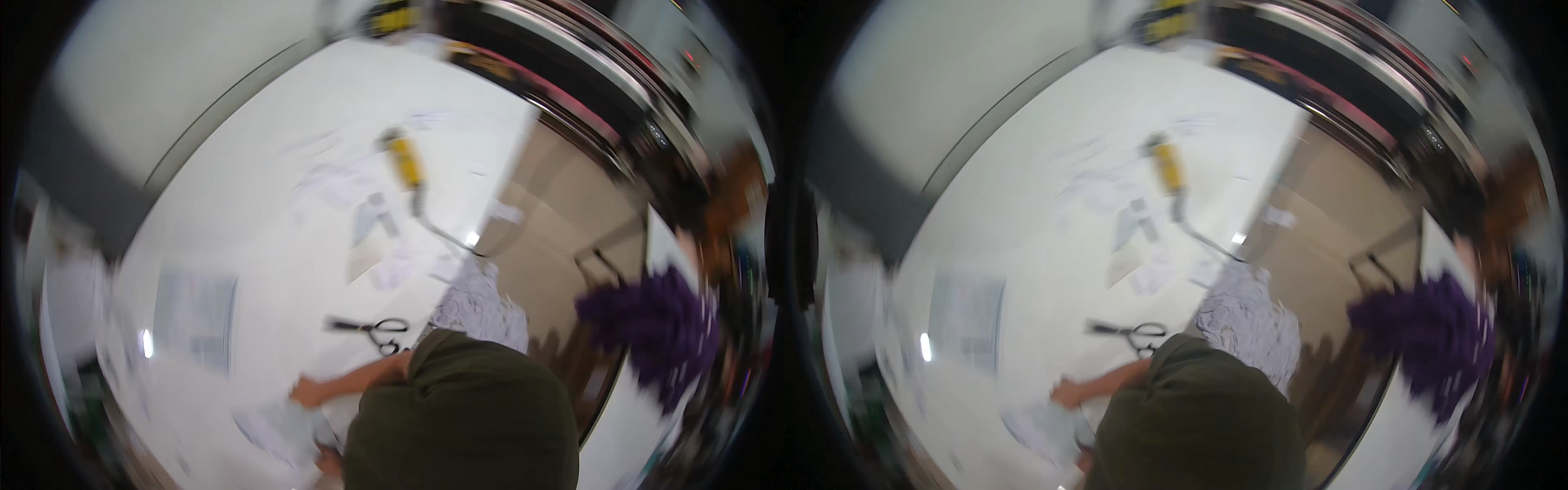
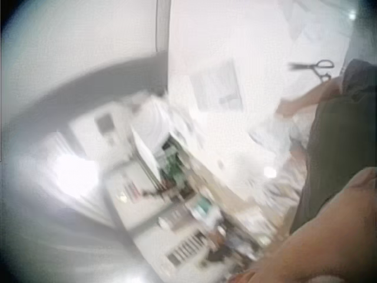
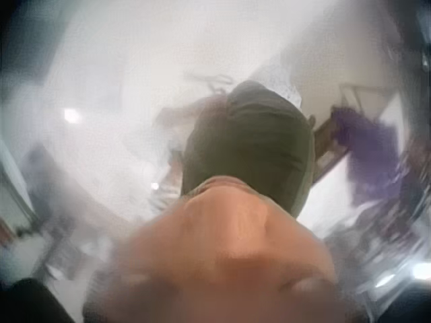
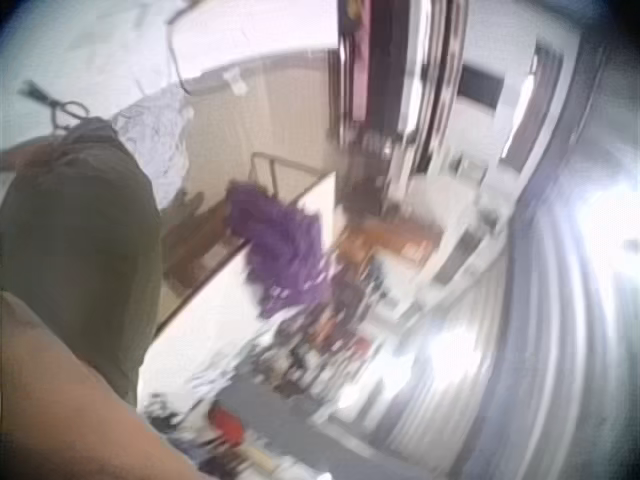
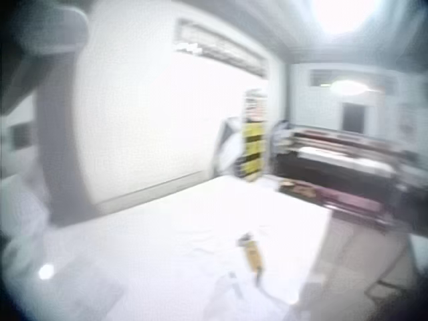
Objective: The person folds a white garment, then lays out a large printed fabric sheet on a table. Using a yellow electric cutter, they cut the fabric around the printed design. They then use scissors to trim a smaller white fabric piece and place it on the printed sheet before peeling away excess material.
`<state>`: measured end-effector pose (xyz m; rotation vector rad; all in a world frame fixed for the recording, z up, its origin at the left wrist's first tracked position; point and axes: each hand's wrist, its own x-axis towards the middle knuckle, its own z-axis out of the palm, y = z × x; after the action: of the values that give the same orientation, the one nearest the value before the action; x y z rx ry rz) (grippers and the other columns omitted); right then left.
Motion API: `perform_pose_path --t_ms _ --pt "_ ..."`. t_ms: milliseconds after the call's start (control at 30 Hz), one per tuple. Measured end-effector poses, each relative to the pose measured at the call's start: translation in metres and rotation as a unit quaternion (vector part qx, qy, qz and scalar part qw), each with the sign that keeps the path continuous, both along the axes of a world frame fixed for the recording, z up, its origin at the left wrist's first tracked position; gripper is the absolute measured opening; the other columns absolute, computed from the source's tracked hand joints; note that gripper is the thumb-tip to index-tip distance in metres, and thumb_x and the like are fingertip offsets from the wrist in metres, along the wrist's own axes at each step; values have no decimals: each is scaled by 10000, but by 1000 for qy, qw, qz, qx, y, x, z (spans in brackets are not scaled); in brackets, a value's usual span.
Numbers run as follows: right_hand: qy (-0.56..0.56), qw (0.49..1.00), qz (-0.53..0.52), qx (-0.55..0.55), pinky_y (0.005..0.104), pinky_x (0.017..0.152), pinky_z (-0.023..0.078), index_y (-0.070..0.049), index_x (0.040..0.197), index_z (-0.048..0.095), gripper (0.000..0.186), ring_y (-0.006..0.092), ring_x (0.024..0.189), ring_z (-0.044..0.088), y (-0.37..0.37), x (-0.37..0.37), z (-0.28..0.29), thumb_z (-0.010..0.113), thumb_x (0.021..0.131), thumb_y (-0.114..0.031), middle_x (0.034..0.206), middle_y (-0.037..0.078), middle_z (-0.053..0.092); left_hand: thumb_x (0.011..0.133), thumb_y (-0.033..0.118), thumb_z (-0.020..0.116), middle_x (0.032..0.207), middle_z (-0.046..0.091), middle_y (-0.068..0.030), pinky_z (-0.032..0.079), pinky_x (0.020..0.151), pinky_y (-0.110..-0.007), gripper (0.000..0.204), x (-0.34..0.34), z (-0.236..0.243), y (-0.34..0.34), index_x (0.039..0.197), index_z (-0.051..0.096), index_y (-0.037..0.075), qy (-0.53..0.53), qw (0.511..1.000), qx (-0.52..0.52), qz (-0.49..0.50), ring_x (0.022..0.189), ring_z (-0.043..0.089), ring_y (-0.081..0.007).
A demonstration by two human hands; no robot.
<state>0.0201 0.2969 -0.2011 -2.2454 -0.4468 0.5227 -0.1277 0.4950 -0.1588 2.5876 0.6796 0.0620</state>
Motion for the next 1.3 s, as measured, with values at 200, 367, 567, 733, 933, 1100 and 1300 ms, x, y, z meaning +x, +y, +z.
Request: perform_pose_path --t_ms 200,367,567,733,933,1100,1300 --pt "4 997 -67 44 486 687 560 33 849 716 248 419 857 710 -39 -28 47 684 657 -121 903 264 718 876 616 668 870 707 -290 528 723 -531 734 49 1 -132 896 695 -117 32 966 10 -258 825 675 -447" --pt "-19 992 -105 72 469 613 539 55 686 690 199 396 708 695 -81 -51 46 658 565 -101 731 266 688 884 594 668 865 704 -285 525 712 -524 711 52 11 -172 902 693 -115 64 940 20 -335 810 668 -435" --pt "23 976 -189 109 473 649 554 36 731 696 218 412 769 704 -82 -60 51 709 576 -117 794 254 706 893 568 667 859 701 -279 522 699 -515 682 55 19 -177 909 690 -113 85 931 32 -354 792 659 -421" --pt "16 970 -212 115 475 663 559 48 783 701 246 417 810 709 -80 -65 53 711 591 -105 847 259 714 901 547 667 854 699 -273 519 688 -508 659 54 24 -172 915 688 -112 93 929 40 -356 776 652 -410" --pt "35 981 -173 76 462 678 563 60 828 706 243 408 863 715 -87 -65 62 697 617 -60 897 271 716 911 521 667 848 696 -267 516 675 -499 631 54 28 -166 922 685 -110 103 926 46 -360 758 644 -396" --pt "42 983 -172 52 460 710 574 58 882 709 279 402 894 718 -82 -64 64 713 628 -57 947 270 717 919 499 666 843 693 -262 513 664 -491 607 55 32 -158 927 683 -108 109 923 53 -366 743 637 -384" --pt "39 972 -219 75 470 767 578 56 950 691 343 406 943 710 -84 -64 62 735 637 -80 1008 271 711 929 473 666 838 690 -256 509 651 -482 579 58 37 -158 934 680 -106 110 917 57 -378 725 629 -370"
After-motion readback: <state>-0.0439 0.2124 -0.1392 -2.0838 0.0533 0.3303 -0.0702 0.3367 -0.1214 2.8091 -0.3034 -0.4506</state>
